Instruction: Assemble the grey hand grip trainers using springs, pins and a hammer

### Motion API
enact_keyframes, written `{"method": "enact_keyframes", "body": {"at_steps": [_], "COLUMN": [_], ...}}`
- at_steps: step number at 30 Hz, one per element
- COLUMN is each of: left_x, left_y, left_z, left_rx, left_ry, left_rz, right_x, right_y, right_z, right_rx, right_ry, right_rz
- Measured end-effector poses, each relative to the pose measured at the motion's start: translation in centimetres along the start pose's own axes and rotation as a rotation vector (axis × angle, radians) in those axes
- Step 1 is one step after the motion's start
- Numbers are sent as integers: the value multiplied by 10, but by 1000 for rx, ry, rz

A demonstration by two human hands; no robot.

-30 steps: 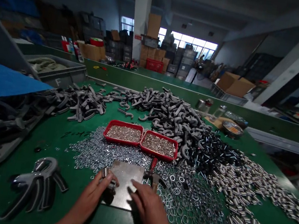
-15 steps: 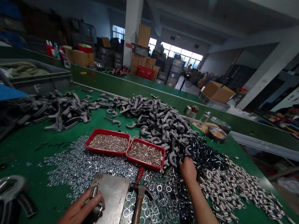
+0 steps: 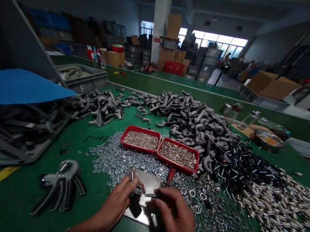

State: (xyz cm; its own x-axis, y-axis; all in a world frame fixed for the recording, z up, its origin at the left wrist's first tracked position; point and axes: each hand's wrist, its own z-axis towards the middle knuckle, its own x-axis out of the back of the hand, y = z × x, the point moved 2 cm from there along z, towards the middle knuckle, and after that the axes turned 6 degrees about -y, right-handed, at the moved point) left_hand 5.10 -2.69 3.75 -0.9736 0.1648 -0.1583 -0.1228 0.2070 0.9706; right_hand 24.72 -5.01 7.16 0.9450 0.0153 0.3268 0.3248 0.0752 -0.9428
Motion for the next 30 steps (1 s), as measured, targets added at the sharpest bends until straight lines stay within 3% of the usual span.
{"method": "enact_keyframes", "body": {"at_steps": [2, 5, 8, 13, 16, 21, 26, 30], "left_x": [1, 10, 19, 17, 17, 27, 34, 37], "left_y": [3, 8, 11, 22, 28, 26, 28, 33], "left_z": [-5, -15, -24, -32, -35, -35, -39, -42], "left_rx": [2, -9, -34, -56, -124, -273, -354, -382], "left_ry": [-53, -52, -11, -129, -90, -75, -176, -269], "left_rz": [-56, -61, -2, 31, 150, 485, 579, 576], "right_x": [-33, -55, -57, -47, -53, -83, -89, -95], "right_y": [-5, 1, 8, -3, -14, -18, -18, -9], "right_z": [-10, -12, -16, -23, -21, -26, -32, -37], "right_rx": [72, 206, 294, 353, 184, -447, -462, -695], "right_ry": [-7, -103, -212, -263, -269, -444, -451, -737], "right_rz": [-21, -191, -313, -314, -114, 682, 690, 759]}}
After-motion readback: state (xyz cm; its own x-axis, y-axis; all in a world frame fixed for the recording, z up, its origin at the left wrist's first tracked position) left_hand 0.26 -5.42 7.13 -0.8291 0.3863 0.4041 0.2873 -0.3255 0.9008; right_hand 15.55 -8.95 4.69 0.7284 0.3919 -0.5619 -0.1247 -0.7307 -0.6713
